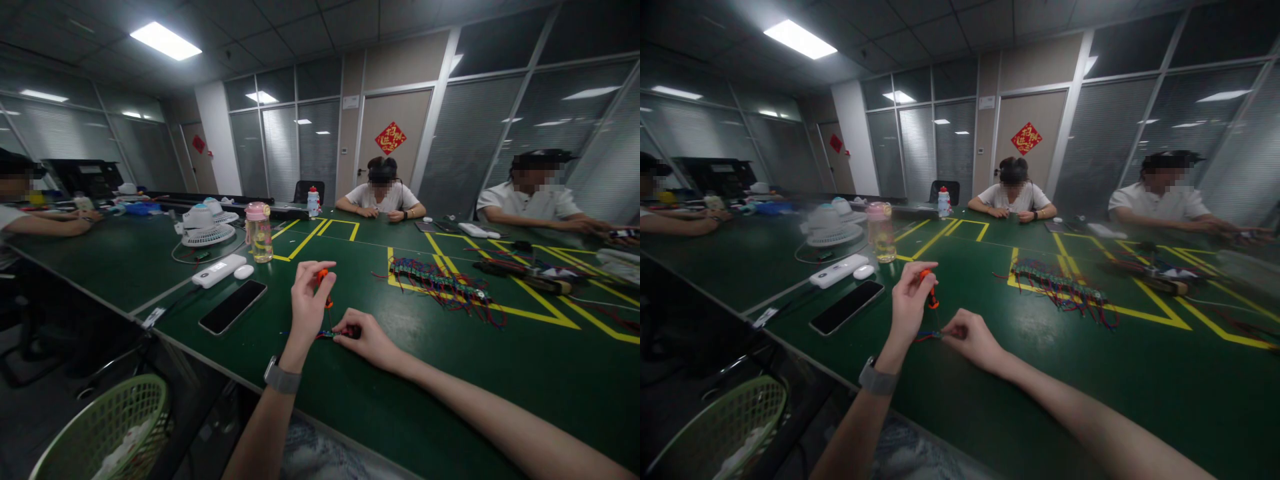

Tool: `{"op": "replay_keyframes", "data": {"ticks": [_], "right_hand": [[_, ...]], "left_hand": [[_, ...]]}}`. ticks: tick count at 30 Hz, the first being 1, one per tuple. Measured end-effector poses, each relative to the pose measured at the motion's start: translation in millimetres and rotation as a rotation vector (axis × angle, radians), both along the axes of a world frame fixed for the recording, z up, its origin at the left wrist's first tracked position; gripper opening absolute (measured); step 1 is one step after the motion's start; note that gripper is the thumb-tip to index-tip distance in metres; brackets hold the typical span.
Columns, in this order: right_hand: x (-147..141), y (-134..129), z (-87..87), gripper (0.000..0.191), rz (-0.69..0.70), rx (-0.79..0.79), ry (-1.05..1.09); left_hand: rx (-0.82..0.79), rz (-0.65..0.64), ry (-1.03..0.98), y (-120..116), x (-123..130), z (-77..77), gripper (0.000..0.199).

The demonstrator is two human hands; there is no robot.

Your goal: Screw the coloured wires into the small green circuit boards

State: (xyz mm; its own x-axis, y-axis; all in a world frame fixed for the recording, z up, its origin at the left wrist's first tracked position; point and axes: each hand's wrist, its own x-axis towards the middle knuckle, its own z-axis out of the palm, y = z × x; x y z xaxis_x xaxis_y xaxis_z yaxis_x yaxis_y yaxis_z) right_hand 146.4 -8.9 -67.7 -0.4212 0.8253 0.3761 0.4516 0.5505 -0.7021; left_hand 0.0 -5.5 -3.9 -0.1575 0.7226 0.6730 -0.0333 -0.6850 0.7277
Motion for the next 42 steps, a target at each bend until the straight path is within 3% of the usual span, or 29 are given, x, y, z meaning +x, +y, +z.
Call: {"op": "replay_keyframes", "data": {"ticks": [5,10,15,20,25,30,34,36,40,42], "right_hand": [[-0.3,-1.3,2.1,0.006,-0.004,-0.011,0.007],[0.0,-1.4,2.6,0.006,-0.004,-0.005,-0.002],[0.6,-0.4,0.5,0.007,0.002,0.002,0.003],[0.5,-0.3,-0.2,0.007,0.000,-0.004,0.005],[0.3,-0.8,1.1,0.007,0.004,-0.007,0.005],[0.0,-1.4,1.5,0.007,-0.005,-0.005,0.004],[0.7,-1.1,0.0,0.007,-0.008,-0.004,-0.006],[1.9,-0.4,1.6,0.007,-0.011,-0.011,-0.017],[3.8,0.7,18.4,0.017,0.061,-0.029,-0.063],[2.8,-0.2,31.4,0.026,0.061,0.046,-0.005]], "left_hand": [[-0.045,-0.181,-0.004,-2.4,1.9,2.3,0.032],[0.019,-0.010,0.037,-3.6,0.2,3.2,0.020],[-0.043,-0.157,-0.026,-2.7,1.0,2.0,0.031],[0.032,0.023,0.023,-0.9,0.6,1.3,0.020],[-0.037,-0.186,-0.004,-1.4,0.5,1.5,0.031],[0.049,0.005,0.076,-2.6,0.2,2.0,0.019],[0.040,-0.077,0.103,-5.6,2.2,2.4,0.029],[0.050,-0.056,0.136,-8.1,4.3,3.3,0.029],[0.130,0.066,0.263,-13.4,8.6,7.5,0.018],[0.155,0.104,0.307,-16.0,10.4,9.9,0.015]]}}
